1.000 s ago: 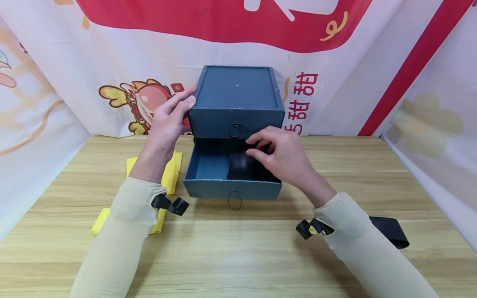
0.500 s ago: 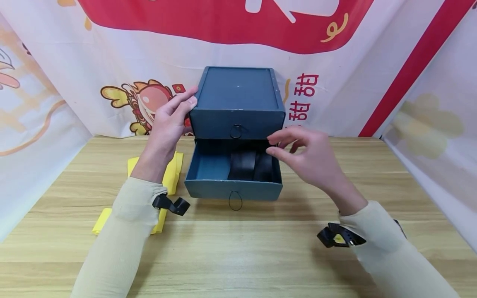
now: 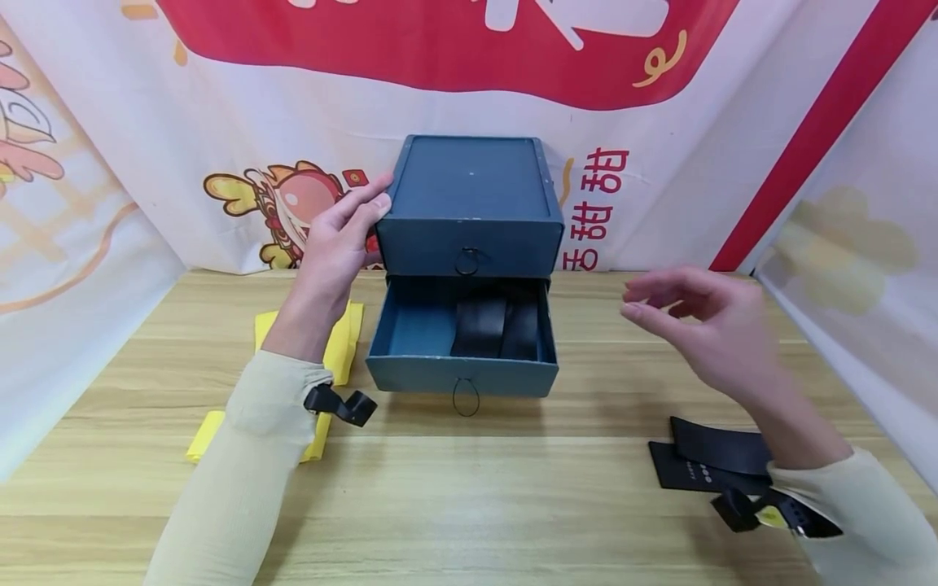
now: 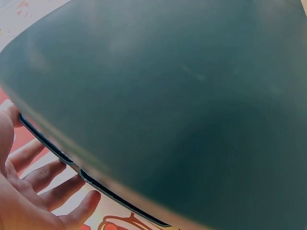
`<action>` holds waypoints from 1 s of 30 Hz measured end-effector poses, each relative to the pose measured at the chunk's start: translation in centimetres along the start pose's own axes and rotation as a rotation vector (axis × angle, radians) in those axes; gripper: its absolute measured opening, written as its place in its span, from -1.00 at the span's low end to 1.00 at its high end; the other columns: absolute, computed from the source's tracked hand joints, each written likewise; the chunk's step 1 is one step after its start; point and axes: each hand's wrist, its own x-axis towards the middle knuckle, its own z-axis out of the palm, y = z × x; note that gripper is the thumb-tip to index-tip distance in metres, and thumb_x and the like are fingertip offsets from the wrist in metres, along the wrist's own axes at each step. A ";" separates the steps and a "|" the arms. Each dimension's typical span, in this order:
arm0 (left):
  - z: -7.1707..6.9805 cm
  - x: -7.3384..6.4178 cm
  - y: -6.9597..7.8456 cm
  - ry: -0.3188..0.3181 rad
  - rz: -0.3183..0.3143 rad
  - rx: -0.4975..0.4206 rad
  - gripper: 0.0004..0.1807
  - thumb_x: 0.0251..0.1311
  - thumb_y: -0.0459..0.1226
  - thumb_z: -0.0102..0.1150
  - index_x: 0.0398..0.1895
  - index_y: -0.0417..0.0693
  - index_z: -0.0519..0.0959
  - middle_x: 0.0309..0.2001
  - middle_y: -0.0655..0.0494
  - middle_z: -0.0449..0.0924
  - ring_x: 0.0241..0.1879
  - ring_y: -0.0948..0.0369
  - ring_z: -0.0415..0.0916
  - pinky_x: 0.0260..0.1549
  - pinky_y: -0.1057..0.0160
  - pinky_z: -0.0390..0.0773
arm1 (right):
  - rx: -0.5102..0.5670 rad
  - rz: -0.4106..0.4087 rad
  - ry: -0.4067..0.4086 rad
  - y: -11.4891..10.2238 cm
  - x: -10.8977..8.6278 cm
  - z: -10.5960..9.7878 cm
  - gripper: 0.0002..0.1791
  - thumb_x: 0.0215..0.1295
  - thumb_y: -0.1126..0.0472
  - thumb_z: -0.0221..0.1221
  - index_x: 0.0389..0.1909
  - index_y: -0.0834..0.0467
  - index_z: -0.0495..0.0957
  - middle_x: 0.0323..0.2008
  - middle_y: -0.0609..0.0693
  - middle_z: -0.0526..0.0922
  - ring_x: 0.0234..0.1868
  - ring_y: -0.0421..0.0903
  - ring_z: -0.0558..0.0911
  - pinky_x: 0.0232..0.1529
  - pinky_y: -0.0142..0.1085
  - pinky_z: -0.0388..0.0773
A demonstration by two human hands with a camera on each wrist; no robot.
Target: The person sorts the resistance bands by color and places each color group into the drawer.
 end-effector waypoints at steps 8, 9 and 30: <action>-0.1 -0.1 -0.1 0.003 0.002 -0.011 -0.55 0.51 0.05 0.20 0.42 0.43 0.58 0.45 0.31 0.55 0.35 0.25 0.54 0.33 -0.08 0.60 | 0.027 0.161 -0.026 3.5 -2.8 -3.1 -0.68 0.35 0.35 0.39 0.11 0.17 0.72 -0.14 -0.45 0.79 -0.24 -0.41 0.75 -0.23 -0.65 0.60; -0.1 -0.1 -0.1 0.004 0.003 -0.011 -0.55 0.51 0.05 0.20 0.42 0.43 0.58 0.45 0.31 0.55 0.35 0.25 0.54 0.33 -0.08 0.61 | 0.037 0.176 -0.024 4.0 -3.2 -3.5 -0.66 0.35 0.36 0.39 0.12 0.16 0.72 -0.15 -0.46 0.80 -0.24 -0.42 0.75 -0.22 -0.66 0.59; -0.3 -0.3 0.0 0.009 0.016 0.001 -0.54 0.52 0.06 0.19 0.43 0.44 0.57 0.47 0.31 0.52 0.39 0.27 0.51 0.30 -0.05 0.64 | 0.135 0.162 0.029 16.1 -10.5 -8.6 -0.27 0.31 0.64 0.17 0.01 -0.35 0.72 -0.24 -0.58 0.79 -0.35 -0.59 0.68 -0.50 -0.54 0.46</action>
